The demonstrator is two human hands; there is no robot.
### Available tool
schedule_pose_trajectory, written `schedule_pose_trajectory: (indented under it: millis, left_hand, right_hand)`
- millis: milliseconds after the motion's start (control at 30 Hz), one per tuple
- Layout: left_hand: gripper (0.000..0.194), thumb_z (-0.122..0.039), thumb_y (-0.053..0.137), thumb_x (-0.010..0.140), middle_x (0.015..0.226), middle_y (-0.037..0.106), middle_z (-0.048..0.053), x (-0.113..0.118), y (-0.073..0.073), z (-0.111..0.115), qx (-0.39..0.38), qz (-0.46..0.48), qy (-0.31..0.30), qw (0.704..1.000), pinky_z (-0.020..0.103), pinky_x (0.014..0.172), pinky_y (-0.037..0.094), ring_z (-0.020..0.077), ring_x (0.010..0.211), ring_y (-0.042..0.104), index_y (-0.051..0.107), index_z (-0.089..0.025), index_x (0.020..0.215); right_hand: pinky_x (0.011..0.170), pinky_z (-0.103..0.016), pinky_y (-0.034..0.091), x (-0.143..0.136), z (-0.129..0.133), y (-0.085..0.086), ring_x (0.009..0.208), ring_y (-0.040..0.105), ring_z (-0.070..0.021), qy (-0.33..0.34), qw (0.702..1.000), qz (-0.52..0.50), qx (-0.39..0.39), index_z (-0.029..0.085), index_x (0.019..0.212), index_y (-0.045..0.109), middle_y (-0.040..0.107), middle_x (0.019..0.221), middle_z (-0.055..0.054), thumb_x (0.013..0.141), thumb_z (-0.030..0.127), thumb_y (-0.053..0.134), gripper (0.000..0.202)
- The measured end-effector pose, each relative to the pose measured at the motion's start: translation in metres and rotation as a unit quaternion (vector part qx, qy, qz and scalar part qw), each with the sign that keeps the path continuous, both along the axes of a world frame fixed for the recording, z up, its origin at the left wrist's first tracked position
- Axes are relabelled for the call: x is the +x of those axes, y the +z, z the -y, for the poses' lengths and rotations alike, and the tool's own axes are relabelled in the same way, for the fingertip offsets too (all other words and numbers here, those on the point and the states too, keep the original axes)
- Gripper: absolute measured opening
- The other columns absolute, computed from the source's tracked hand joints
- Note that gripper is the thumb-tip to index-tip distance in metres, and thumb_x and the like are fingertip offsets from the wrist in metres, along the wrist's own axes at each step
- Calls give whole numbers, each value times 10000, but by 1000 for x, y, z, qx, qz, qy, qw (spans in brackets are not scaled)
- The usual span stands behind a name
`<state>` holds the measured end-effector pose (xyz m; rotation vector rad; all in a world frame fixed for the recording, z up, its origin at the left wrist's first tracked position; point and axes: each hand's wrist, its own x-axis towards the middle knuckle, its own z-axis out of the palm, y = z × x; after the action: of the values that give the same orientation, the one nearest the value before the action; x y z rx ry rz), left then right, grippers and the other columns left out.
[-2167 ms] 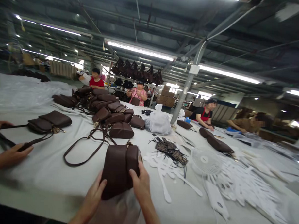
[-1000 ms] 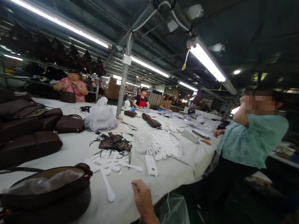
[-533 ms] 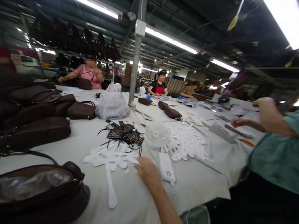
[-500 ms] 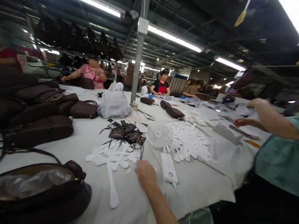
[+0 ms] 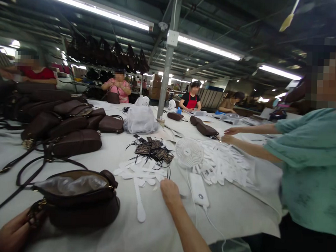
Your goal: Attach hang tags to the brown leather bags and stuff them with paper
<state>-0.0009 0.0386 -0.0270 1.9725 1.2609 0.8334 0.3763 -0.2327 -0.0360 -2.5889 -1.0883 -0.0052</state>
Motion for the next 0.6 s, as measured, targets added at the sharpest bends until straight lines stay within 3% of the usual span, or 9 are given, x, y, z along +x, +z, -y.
schedule_pose_trajectory:
  millis: [100, 200, 267, 333, 367, 433, 533, 600]
  left_hand:
    - [410, -692, 640, 537, 828, 751, -144, -4, -1, 0, -77, 73, -30, 994, 405, 878, 526, 295, 952, 672, 681, -363, 778]
    - [328, -590, 614, 623, 795, 737, -115, -8, 2, 3, -106, 122, 20, 987, 385, 842, 538, 268, 884, 675, 666, -352, 842]
    - [267, -506, 565, 696, 777, 704, -99, -12, 4, 5, -74, 151, 88, 982, 396, 851, 535, 240, 817, 663, 637, -354, 905]
    - [228, -444, 551, 740, 869, 676, -81, -17, 6, 13, 9, 187, 105, 977, 415, 921, 506, 235, 854, 641, 618, -363, 943]
    - [208, -433, 559, 750, 933, 667, -70, -19, 7, 20, 54, 210, 81, 973, 413, 949, 492, 241, 898, 630, 625, -364, 934]
    - [176, -434, 581, 762, 1016, 663, -30, -17, 13, 47, 98, 235, -43, 966, 387, 938, 497, 258, 948, 615, 664, -348, 891]
    - [253, -416, 544, 813, 994, 683, 61, 9, 27, 105, -11, 195, -317, 928, 342, 772, 537, 237, 812, 626, 702, -282, 958]
    - [382, -402, 525, 827, 1079, 665, 82, 46, 37, 142, -96, 190, -396, 893, 314, 736, 522, 216, 826, 616, 620, -251, 1165]
  right_hand:
    - [717, -294, 432, 6, 9, 17, 777, 645, -209, -32, 995, -43, 82, 193, 753, 698, 708, 765, -65, 759, 68, 517, 220]
    - [686, -297, 446, 8, 21, 39, 697, 629, -193, -65, 975, -96, 187, 183, 908, 720, 688, 702, -26, 720, 203, 565, 244]
    - [605, -282, 439, 1, 24, 52, 605, 590, -170, -70, 955, -140, 253, 150, 933, 714, 651, 631, -3, 689, 288, 585, 308]
    - [549, -268, 422, -14, 23, 61, 560, 557, -152, -66, 930, -184, 310, 130, 913, 708, 624, 599, 9, 656, 361, 617, 358]
    - [540, -264, 420, -24, 21, 64, 556, 549, -147, -61, 918, -205, 334, 124, 905, 705, 617, 595, 11, 638, 393, 640, 385]
    - [547, -260, 425, -47, 16, 68, 560, 543, -139, -51, 896, -243, 368, 114, 908, 697, 600, 587, 18, 608, 440, 684, 443]
    - [551, -251, 427, -80, 6, 70, 561, 537, -128, -43, 869, -289, 398, 112, 938, 680, 586, 589, 28, 595, 484, 724, 508]
    - [537, -240, 423, -98, 1, 70, 552, 536, -121, -47, 844, -328, 422, 120, 925, 677, 595, 594, 30, 564, 482, 769, 519]
